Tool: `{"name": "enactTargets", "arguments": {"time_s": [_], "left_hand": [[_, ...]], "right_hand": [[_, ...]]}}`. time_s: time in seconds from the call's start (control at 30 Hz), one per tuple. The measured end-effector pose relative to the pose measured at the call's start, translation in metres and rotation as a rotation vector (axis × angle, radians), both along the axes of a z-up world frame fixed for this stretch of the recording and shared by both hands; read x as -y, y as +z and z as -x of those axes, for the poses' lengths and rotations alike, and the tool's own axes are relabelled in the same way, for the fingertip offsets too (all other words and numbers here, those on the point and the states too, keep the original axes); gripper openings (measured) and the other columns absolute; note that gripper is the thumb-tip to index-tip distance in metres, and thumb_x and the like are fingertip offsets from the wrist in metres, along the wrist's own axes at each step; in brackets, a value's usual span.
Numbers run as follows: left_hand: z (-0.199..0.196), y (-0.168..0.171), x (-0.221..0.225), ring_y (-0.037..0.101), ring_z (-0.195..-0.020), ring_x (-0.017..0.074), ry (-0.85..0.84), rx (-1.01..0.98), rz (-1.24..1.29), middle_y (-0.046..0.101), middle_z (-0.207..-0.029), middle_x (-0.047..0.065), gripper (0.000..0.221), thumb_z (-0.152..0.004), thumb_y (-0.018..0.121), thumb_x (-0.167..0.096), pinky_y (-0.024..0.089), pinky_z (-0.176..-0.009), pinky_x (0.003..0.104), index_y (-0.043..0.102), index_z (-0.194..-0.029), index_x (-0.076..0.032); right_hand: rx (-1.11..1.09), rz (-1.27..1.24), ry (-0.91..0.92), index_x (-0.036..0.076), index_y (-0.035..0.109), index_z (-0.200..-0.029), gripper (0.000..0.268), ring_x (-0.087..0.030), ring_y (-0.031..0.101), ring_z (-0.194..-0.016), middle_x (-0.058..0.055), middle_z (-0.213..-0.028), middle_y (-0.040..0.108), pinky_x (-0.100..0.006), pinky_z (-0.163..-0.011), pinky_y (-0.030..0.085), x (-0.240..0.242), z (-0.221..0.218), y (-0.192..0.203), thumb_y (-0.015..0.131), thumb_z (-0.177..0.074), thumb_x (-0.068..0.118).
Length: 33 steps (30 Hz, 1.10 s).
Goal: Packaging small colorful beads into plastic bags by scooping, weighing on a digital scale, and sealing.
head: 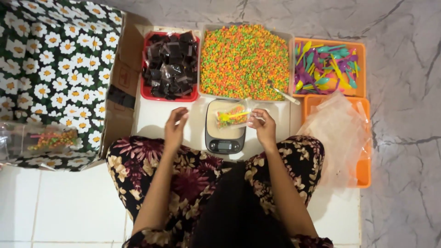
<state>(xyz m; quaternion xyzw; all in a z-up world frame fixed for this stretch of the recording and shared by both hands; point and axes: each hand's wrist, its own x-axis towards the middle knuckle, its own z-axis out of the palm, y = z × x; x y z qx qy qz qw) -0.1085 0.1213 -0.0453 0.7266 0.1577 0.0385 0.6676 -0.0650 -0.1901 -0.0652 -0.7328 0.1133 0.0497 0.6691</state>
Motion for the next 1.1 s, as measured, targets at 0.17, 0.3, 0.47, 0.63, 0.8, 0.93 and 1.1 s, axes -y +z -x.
{"name": "enactTargets", "arguments": {"time_s": [0.17,0.3,0.47,0.63,0.8,0.93,1.1], "left_hand": [[0.028,-0.027,-0.036,0.062,-0.12,0.041,0.103,-0.046,-0.096,0.068,-0.121,0.021,0.026,-0.104,0.062,-0.015,0.054,-0.093,0.052,0.062,-0.129,-0.007],[0.028,-0.041,-0.026,0.065,-0.117,0.0322,0.134,-0.067,-0.183,0.07,-0.119,0.012,0.022,-0.102,0.066,-0.013,0.055,-0.092,0.045,0.067,-0.123,-0.012],[0.028,-0.038,-0.018,0.065,-0.119,0.0282,0.101,-0.139,-0.241,0.069,-0.119,0.006,0.02,-0.099,0.069,-0.014,0.055,-0.094,0.043,0.07,-0.119,-0.015],[0.032,-0.025,-0.018,0.062,-0.122,0.0356,0.07,-0.139,-0.241,0.066,-0.122,0.013,0.009,-0.098,0.071,-0.011,0.052,-0.098,0.048,0.071,-0.106,-0.009],[0.034,-0.019,-0.015,0.063,-0.121,0.0331,0.06,-0.167,-0.238,0.067,-0.121,0.01,0.008,-0.093,0.078,-0.015,0.049,-0.1,0.045,0.072,-0.093,-0.01],[0.034,-0.023,-0.015,0.064,-0.119,0.0332,0.05,-0.156,-0.272,0.069,-0.119,0.01,0.011,-0.092,0.08,-0.018,0.049,-0.099,0.044,0.072,-0.092,-0.009],[0.034,-0.019,-0.014,0.064,-0.118,0.0377,0.043,-0.148,-0.264,0.069,-0.119,0.015,0.014,-0.097,0.074,-0.018,0.049,-0.1,0.048,0.072,-0.092,-0.005]], "right_hand": [[-0.11,0.067,0.044,0.006,0.064,-0.127,0.035,-0.031,0.071,-0.098,-0.022,-0.114,0.065,-0.041,-0.081,0.066,0.012,-0.001,-0.037,0.062,-0.095,-0.009],[-0.21,0.258,0.107,0.012,0.07,-0.124,0.035,-0.028,0.074,-0.095,-0.019,-0.112,0.072,-0.037,-0.077,0.065,0.026,-0.007,-0.075,0.073,-0.091,0.002],[-0.298,0.419,0.145,0.02,0.073,-0.124,0.034,-0.029,0.073,-0.104,-0.015,-0.115,0.073,-0.038,-0.078,0.065,0.042,-0.009,-0.097,0.079,-0.091,0.017],[-0.35,0.485,0.178,0.021,0.071,-0.131,0.039,-0.033,0.069,-0.114,-0.016,-0.122,0.071,-0.044,-0.089,0.062,0.049,-0.01,-0.099,0.078,-0.093,0.025],[-0.326,0.404,0.051,0.018,0.07,-0.131,0.038,-0.035,0.067,-0.118,-0.018,-0.125,0.069,-0.045,-0.092,0.059,0.045,-0.004,-0.071,0.077,-0.094,0.025],[-0.3,0.393,0.011,0.016,0.071,-0.13,0.037,-0.035,0.066,-0.118,-0.018,-0.125,0.069,-0.044,-0.093,0.06,0.043,-0.003,-0.056,0.077,-0.094,0.025],[-0.29,0.349,-0.008,0.014,0.07,-0.13,0.037,-0.035,0.066,-0.119,-0.02,-0.127,0.068,-0.042,-0.094,0.059,0.037,0.002,-0.04,0.075,-0.095,0.022]]}}
